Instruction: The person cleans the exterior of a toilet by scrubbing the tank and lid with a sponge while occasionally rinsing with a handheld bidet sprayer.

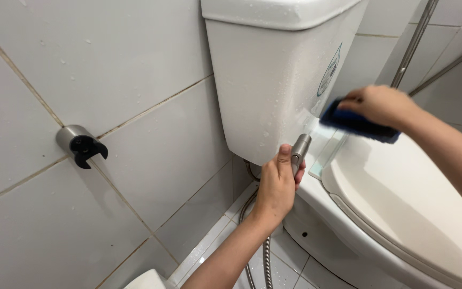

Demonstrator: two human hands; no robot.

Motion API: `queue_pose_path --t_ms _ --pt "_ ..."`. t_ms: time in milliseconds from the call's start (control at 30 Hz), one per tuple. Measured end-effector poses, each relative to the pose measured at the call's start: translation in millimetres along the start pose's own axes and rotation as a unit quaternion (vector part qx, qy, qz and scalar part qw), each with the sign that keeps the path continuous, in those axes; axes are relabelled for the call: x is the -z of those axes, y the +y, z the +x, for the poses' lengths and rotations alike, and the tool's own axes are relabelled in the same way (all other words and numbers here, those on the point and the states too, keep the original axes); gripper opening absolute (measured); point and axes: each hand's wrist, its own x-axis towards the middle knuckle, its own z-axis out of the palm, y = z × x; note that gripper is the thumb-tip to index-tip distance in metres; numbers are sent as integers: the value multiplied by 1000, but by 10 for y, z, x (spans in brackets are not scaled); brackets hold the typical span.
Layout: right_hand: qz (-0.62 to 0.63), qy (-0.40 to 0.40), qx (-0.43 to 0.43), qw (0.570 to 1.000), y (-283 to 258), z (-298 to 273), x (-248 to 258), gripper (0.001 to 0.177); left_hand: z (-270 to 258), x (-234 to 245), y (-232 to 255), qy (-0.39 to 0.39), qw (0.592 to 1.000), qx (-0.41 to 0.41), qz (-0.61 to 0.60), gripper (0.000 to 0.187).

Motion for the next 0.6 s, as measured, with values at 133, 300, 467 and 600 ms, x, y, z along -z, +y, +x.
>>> queue_pose_path --t_ms 133,300,467,600 --pt "-156 -90 104 978 -239 -106 -312 50 67 -9 -68 24 999 22 -22 80" --pt "-225 -111 111 962 -135 364 -852 49 147 -68 -214 25 999 38 -12 82" --pt "-235 -45 64 969 365 1170 -943 45 244 -109 -320 29 999 20 3 80" --pt "-219 -19 45 974 400 1361 -1037 46 318 -145 -338 12 998 13 57 83"
